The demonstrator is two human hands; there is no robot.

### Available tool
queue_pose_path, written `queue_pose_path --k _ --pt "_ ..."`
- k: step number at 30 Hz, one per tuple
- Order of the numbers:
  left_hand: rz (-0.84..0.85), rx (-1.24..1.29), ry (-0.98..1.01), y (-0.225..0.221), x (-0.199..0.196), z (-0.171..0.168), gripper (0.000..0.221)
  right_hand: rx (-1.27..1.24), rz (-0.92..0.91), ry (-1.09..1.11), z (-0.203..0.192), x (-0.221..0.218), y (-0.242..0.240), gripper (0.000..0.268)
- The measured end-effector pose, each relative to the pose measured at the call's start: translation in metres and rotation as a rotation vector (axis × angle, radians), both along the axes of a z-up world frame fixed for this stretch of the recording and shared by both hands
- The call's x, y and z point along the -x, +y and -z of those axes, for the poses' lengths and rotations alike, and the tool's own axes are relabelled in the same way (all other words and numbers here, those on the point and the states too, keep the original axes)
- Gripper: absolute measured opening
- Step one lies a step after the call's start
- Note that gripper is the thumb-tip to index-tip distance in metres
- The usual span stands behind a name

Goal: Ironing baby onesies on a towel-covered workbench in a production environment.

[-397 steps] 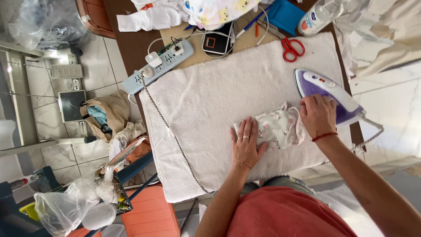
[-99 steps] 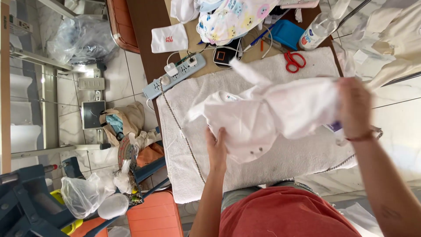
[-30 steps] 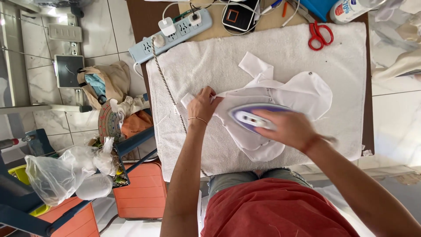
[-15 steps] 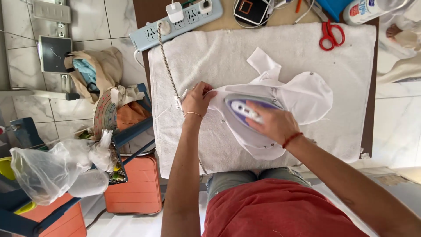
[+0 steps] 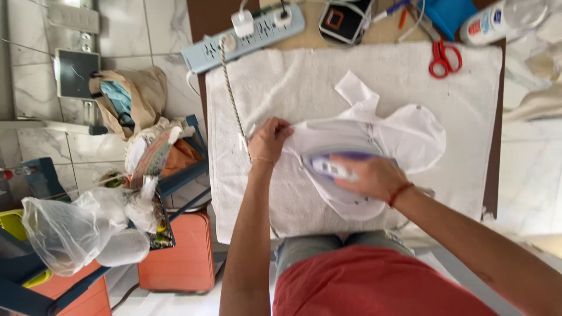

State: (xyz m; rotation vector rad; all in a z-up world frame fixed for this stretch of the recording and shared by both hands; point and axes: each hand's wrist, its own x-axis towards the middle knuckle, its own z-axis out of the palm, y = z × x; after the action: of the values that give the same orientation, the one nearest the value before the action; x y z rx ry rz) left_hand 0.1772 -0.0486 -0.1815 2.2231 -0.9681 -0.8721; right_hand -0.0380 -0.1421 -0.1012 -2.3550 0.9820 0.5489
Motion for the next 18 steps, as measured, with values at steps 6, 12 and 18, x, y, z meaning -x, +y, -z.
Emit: queue_pose_path --k 6,12,18 --pt "0.033 0.020 0.030 0.005 0.002 -0.001 0.019 0.052 -0.069 0.019 0.010 -0.002 0.001 0.047" --pt "0.009 0.002 0.017 0.006 0.000 0.006 0.016 -0.104 0.179 0.056 -0.010 -0.027 -0.003 0.048" --pt "-0.028 -0.009 -0.061 0.001 0.000 0.005 0.014 -0.120 0.399 0.167 -0.008 0.022 0.002 0.051"
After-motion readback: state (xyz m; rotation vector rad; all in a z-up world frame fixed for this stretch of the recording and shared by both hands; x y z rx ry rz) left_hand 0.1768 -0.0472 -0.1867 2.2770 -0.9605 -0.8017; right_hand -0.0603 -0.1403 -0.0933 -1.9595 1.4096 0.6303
